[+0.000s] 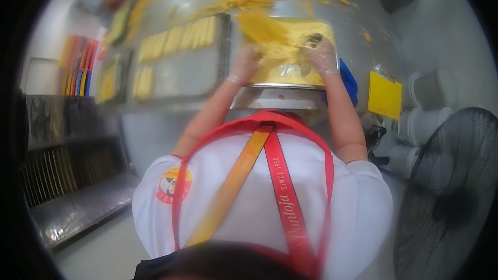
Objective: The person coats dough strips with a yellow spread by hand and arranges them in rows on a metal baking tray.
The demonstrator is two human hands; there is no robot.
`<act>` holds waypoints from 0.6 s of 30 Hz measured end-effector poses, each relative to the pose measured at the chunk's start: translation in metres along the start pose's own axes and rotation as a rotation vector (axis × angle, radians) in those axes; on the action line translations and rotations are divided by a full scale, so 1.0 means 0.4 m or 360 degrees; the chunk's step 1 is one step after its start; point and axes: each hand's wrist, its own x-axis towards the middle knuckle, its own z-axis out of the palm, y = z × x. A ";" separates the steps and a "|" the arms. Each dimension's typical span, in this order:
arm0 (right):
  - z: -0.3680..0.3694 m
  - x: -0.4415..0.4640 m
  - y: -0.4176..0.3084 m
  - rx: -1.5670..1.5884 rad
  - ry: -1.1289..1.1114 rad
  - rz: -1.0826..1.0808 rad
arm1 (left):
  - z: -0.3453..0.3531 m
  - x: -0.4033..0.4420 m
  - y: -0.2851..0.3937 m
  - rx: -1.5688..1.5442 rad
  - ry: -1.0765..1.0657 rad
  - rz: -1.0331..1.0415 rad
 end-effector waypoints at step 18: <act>0.039 -0.002 0.018 -0.0171 0.0199 -0.0031 | -0.630 -0.437 -0.529 0.1424 0.1364 -0.0631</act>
